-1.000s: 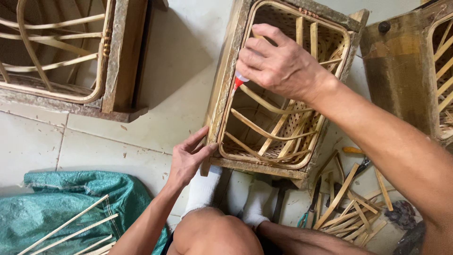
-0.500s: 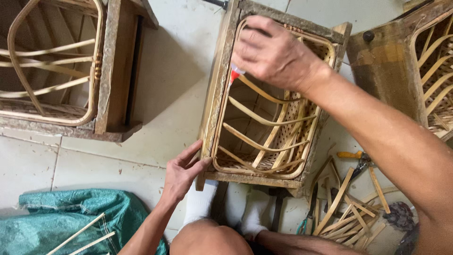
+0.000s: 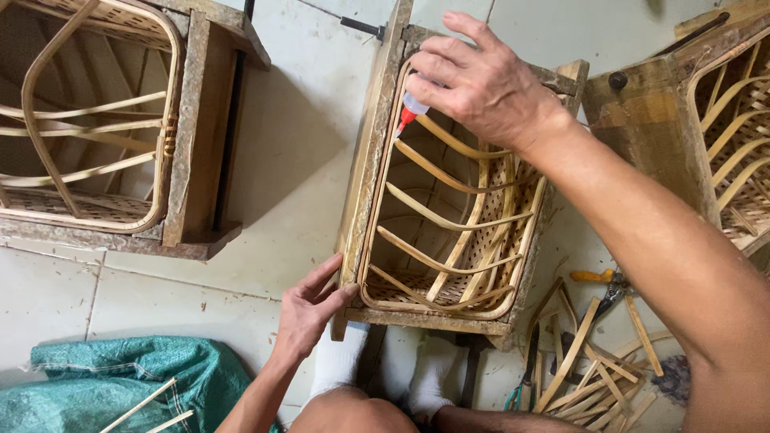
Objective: The person applies glue to the edges of a rectangular woven basket frame and uses a hammer to secure the bamboo strips. They then use a knife to trim excess material from the basket's edge.
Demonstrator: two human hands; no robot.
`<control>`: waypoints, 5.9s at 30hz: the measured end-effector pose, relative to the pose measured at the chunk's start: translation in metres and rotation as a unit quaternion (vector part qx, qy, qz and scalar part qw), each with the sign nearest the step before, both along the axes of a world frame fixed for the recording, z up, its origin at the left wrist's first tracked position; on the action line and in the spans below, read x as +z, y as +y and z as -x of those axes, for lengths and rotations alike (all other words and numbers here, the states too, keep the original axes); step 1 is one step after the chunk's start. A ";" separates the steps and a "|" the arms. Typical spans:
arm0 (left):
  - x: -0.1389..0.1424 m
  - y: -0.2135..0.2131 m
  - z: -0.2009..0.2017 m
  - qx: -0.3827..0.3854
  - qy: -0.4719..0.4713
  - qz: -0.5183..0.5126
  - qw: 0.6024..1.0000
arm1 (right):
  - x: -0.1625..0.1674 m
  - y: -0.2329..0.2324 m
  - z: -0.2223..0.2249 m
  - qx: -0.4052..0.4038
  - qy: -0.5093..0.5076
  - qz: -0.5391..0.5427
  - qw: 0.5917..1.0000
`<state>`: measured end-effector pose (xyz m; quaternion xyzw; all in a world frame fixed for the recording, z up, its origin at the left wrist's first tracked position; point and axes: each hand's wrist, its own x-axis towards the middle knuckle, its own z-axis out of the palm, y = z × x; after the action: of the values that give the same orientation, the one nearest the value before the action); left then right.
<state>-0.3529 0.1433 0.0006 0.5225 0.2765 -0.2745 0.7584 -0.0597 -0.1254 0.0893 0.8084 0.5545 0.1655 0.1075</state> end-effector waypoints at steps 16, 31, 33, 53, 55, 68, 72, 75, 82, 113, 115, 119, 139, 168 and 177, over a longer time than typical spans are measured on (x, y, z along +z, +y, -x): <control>0.002 0.001 -0.004 0.011 0.021 0.007 1.000 | 0.024 0.013 -0.023 0.032 -0.093 0.030 0.995; 0.000 -0.001 -0.015 0.013 0.026 0.009 1.000 | 0.017 -0.028 -0.080 -0.012 -0.031 -0.035 0.999; 0.000 -0.001 -0.016 0.013 0.026 0.009 1.000 | 0.016 -0.027 -0.080 -0.009 -0.026 -0.038 0.999; -0.002 -0.001 -0.024 0.010 0.025 0.010 1.000 | 0.016 -0.007 -0.091 0.015 -0.059 0.012 0.998; -0.002 -0.002 -0.022 0.011 0.033 0.006 0.999 | 0.011 -0.012 -0.092 0.012 -0.065 0.003 0.998; 0.001 -0.008 -0.018 0.015 0.031 0.006 0.999 | -0.028 -0.094 -0.021 -0.238 0.071 -0.070 0.966; -0.001 -0.016 -0.011 0.014 0.027 0.006 1.000 | -0.038 -0.104 -0.005 -0.249 0.067 -0.090 0.962; -0.001 -0.019 -0.005 0.016 0.024 -0.001 1.000 | -0.038 -0.102 -0.001 -0.240 0.048 -0.079 0.966; 0.002 -0.024 0.001 0.016 0.034 -0.015 0.999 | -0.027 -0.099 0.007 -0.246 0.048 -0.067 0.966; -0.012 -0.068 0.028 0.029 0.005 -0.032 0.999 | -0.037 -0.228 0.063 -0.305 0.015 -0.059 0.951; -0.014 -0.069 0.030 0.025 0.006 -0.039 0.999 | -0.033 -0.236 0.066 -0.312 0.025 -0.057 0.948; -0.018 -0.073 0.032 0.019 -0.009 -0.044 0.999 | -0.024 -0.266 0.074 -0.339 0.043 -0.068 0.937; -0.027 -0.103 0.046 0.038 0.032 -0.051 0.997 | -0.030 -0.315 0.147 -0.467 0.244 -0.291 0.799; -0.031 -0.117 0.068 0.035 0.038 -0.037 0.998 | -0.080 -0.274 0.292 -0.481 0.510 -0.593 0.396; -0.024 -0.114 0.075 0.033 0.019 -0.033 0.999 | -0.085 -0.262 0.316 -0.528 0.501 -0.591 0.349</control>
<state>-0.4277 0.0288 -0.0237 0.5323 0.3169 -0.2506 0.7439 -0.3753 -0.3875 0.0047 0.7211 -0.2775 -0.0761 -0.6303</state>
